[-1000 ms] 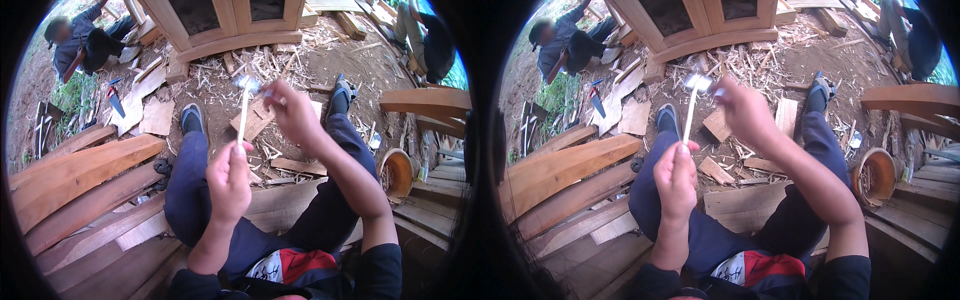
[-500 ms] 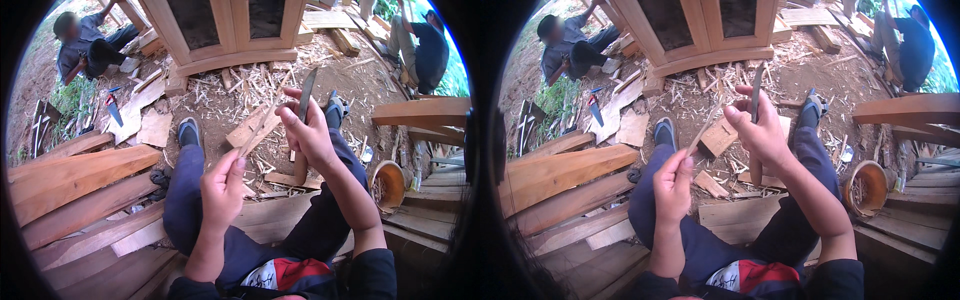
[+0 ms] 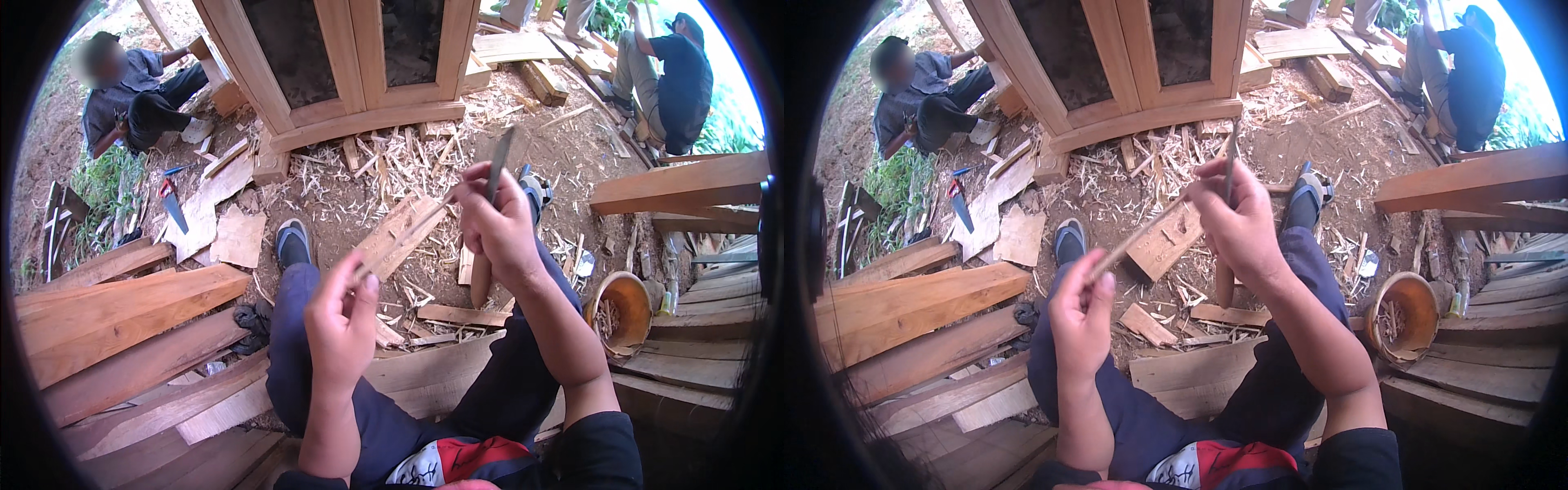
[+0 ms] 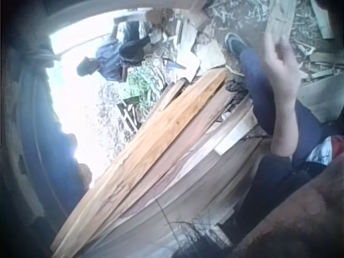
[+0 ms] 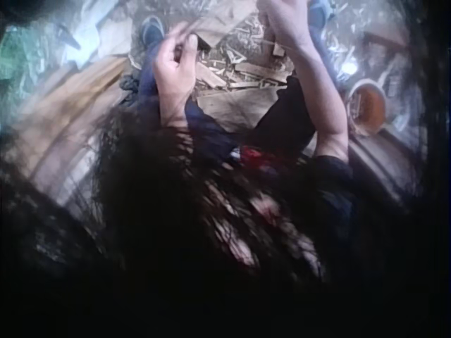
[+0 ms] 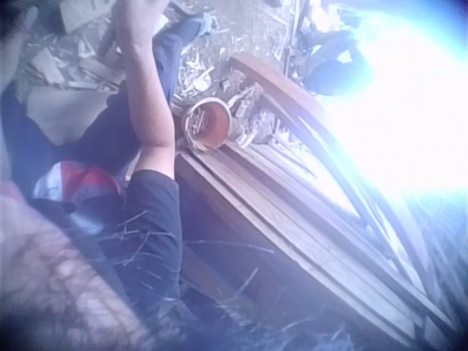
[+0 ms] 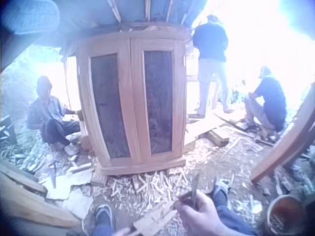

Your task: The person sits on the ground and uses a knife to shave and shape a small piece of wood held in the left hand. The person repeatedly shaves the wood, creating thin shavings that fall to the ground.

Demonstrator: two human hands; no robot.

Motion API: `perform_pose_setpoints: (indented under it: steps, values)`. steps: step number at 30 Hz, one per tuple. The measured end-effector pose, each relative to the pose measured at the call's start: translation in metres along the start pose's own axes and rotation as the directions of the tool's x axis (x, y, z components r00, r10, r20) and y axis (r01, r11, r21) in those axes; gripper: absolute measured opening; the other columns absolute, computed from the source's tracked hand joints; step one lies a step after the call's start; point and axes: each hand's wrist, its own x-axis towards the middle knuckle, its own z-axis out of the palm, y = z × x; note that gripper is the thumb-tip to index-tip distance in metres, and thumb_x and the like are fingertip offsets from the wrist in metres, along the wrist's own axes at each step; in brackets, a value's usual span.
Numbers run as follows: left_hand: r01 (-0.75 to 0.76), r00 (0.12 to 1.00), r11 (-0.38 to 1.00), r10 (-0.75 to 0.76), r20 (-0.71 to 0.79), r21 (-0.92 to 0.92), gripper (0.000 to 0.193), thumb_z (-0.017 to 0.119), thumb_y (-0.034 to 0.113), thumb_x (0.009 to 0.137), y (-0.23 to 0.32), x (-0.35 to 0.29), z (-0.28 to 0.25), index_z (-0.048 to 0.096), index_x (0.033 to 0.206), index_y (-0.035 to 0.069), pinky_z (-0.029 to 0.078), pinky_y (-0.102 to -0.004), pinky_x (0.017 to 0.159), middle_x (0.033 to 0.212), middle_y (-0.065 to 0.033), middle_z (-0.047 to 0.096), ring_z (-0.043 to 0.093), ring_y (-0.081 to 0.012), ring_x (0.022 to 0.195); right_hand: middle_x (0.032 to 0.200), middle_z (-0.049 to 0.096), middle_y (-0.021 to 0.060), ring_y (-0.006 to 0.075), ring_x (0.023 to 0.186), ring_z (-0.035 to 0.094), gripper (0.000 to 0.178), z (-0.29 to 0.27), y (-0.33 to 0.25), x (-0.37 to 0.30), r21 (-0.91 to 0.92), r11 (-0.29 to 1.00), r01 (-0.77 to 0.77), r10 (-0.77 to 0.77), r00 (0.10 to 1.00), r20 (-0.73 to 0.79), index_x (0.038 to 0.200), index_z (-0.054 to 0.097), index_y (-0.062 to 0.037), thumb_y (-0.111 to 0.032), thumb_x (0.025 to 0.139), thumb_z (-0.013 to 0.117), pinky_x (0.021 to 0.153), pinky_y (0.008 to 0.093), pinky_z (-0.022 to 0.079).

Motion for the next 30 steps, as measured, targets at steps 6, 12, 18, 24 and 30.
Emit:
perform_pose_setpoints:
  steps: [6,12,18,24,30]
  values:
    - [0.009,1.0,0.997,-0.011,-0.022,-0.073,0.034,0.065,0.021,0.095,-0.01,0.005,0.012,0.056,0.118,-0.003,0.046,-0.0229,0.064,0.099,-0.0078,0.057,0.055,-0.0081,0.078,0.07,0.05,-0.0002,0.0064,0.054,0.046,0.012,0.005,0.006,-0.001,0.144,0.988,-0.055,0.081,0.98,-0.181,0.104,0.049,-0.0095,-0.014,0.098,0.059,0.043,0.0216,0.035]
    - [-0.056,0.992,0.964,0.084,0.094,-0.261,0.033,0.058,0.021,0.1,-0.01,0.01,0.029,0.058,0.123,-0.003,0.048,-0.0238,0.072,0.104,-0.0078,0.06,0.057,-0.0095,0.086,0.082,0.052,-0.0002,0.0089,0.064,0.051,0.015,0.025,0.016,-0.027,0.241,0.855,-0.459,0.484,0.873,-0.056,0.105,0.051,-0.0095,-0.014,0.096,0.062,0.045,0.0241,0.037]
    - [-0.143,0.989,0.952,0.144,-0.018,-0.272,0.027,0.049,0.018,0.105,-0.007,0.008,0.019,0.06,0.118,-0.003,0.043,-0.02,0.074,0.1,-0.0062,0.064,0.053,-0.0059,0.081,0.09,0.061,0.0052,0.0085,0.059,0.052,0.011,0.028,0.02,-0.037,0.077,0.864,-0.498,0.487,0.864,0.125,0.103,0.053,-0.0064,-0.014,0.098,0.059,0.044,0.0238,0.04]
    - [0.011,0.999,0.915,0.011,0.052,-0.404,0.025,0.048,0.021,0.105,-0.006,0.006,0.019,0.059,0.101,-0.001,0.043,-0.0188,0.07,0.096,-0.0057,0.067,0.053,-0.0028,0.079,0.087,0.062,0.0086,0.0038,0.048,0.046,0.009,0.01,0.011,-0.023,-0.069,0.997,-0.028,0.027,1.0,-0.013,0.103,0.052,-0.0017,-0.009,0.099,0.053,0.037,0.0186,0.035]
    - [0.227,0.921,0.932,-0.111,0.373,-0.284,0.027,0.051,0.026,0.104,-0.004,-0.002,0.024,0.057,0.102,0.0,0.049,-0.0227,0.064,0.088,-0.0069,0.064,0.059,-0.0086,0.069,0.089,0.063,0.0067,0.0042,0.054,0.049,0.023,0.007,0.01,-0.028,-0.141,0.988,-0.061,0.086,0.98,0.177,0.115,0.053,-0.001,-0.013,0.097,0.06,0.044,0.0193,0.04]
